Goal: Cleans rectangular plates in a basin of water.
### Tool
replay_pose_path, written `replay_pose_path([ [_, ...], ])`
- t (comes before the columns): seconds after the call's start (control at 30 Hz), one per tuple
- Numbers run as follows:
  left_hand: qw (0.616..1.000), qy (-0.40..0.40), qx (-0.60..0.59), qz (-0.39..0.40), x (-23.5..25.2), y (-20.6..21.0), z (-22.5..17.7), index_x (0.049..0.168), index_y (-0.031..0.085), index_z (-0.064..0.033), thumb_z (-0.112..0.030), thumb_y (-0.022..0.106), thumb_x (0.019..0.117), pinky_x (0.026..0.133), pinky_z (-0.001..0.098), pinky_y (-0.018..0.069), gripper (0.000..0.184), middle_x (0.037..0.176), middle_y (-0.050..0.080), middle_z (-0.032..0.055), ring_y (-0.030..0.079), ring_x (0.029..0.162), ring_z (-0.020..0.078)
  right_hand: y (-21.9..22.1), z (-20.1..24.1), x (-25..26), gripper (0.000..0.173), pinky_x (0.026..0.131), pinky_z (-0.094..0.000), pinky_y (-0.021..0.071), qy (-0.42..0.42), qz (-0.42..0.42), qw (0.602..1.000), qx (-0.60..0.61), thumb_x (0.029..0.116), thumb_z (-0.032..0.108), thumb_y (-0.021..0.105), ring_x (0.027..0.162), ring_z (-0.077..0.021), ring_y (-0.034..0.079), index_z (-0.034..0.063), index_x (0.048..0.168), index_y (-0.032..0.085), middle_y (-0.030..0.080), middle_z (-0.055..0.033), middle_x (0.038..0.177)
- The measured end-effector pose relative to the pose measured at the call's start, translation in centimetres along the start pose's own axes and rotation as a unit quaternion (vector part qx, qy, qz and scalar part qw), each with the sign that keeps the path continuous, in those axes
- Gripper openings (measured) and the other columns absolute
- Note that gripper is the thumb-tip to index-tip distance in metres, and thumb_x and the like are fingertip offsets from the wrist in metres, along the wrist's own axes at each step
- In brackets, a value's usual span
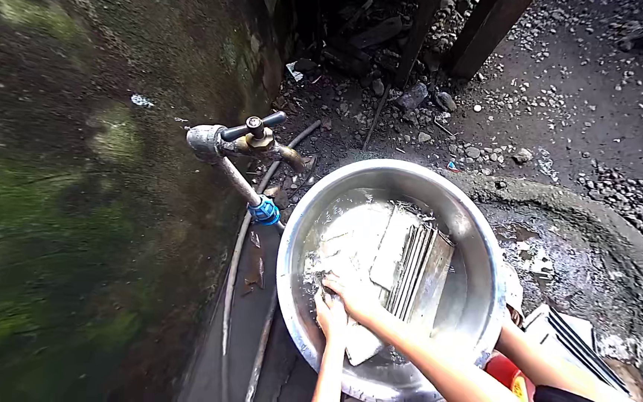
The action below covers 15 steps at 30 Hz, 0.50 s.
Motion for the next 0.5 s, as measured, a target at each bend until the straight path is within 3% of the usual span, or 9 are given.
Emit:
replay_pose_path([
  [0.1,0.999,-0.016,0.036,-0.027,-0.9,0.1,0.7,0.144,0.048,0.0075,-0.010,0.039,0.1102,0.115,0.0520,0.0365,0.039,0.142,0.055,0.0294,0.052,0.135,0.0400,0.2,-0.1,2.4,0.050,0.125,-0.0443,0.0259,0.050,0.102,0.986,-0.122,0.1049,-0.002,0.032,0.152,-0.0282,0.034,0.0055,0.153,0.046,0.043,-0.0129,0.161],
  [0.2,0.998,-0.003,0.005,-0.059,-0.2,-0.7,0.4,0.141,0.052,0.0065,-0.006,0.043,0.1082,0.115,0.0507,0.0369,0.036,0.141,0.056,0.0277,0.052,0.134,0.0386,-0.3,0.3,3.4,0.048,0.123,-0.0465,0.0291,0.100,0.086,0.975,-0.181,0.1036,-0.005,0.034,0.150,-0.0322,0.038,-0.0026,0.151,0.043,0.044,-0.0192,0.158],
  [0.27,0.997,0.014,-0.012,-0.071,-0.2,-0.8,0.0,0.143,0.052,0.0044,-0.002,0.045,0.1057,0.113,0.0512,0.0384,0.038,0.141,0.056,0.0266,0.054,0.133,0.0387,-1.0,-0.5,2.8,0.051,0.124,-0.0487,0.0276,0.162,0.072,0.961,-0.212,0.1042,-0.003,0.033,0.152,-0.0349,0.033,-0.0039,0.156,0.034,0.038,-0.0216,0.161],
  [0.4,0.995,0.076,0.053,-0.039,-0.4,-0.1,-0.9,0.146,0.051,0.0024,-0.001,0.042,0.1063,0.114,0.0543,0.0380,0.041,0.143,0.057,0.0232,0.056,0.132,0.0401,-1.4,-0.1,2.7,0.049,0.122,-0.0467,0.0299,0.229,0.035,0.948,-0.219,0.1039,0.000,0.036,0.148,-0.0407,0.038,-0.0134,0.152,0.033,0.039,-0.0313,0.156],
  [0.43,0.993,0.093,0.062,-0.041,-0.6,0.0,-1.0,0.145,0.052,0.0027,-0.002,0.042,0.1060,0.112,0.0551,0.0402,0.041,0.140,0.060,0.0238,0.059,0.128,0.0408,-1.3,0.8,2.7,0.049,0.122,-0.0449,0.0300,0.222,0.035,0.955,-0.192,0.1035,0.001,0.038,0.148,-0.0400,0.038,-0.0135,0.150,0.036,0.040,-0.0316,0.155],
  [0.5,0.992,0.089,0.071,-0.052,-1.1,-0.2,-0.8,0.140,0.056,0.0048,-0.005,0.045,0.1060,0.107,0.0554,0.0445,0.037,0.126,0.067,0.0265,0.065,0.120,0.0409,-0.5,1.6,3.0,0.045,0.123,-0.0419,0.0313,0.154,0.031,0.982,-0.102,0.1016,0.002,0.043,0.146,-0.0332,0.043,-0.0062,0.145,0.049,0.050,-0.0238,0.151],
])
Point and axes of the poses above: each hand's wrist, its own x-axis towards the middle knuckle, its own y-axis out of the palm, z = x × y, the point moved 7 cm from there along x, towards the middle knuckle
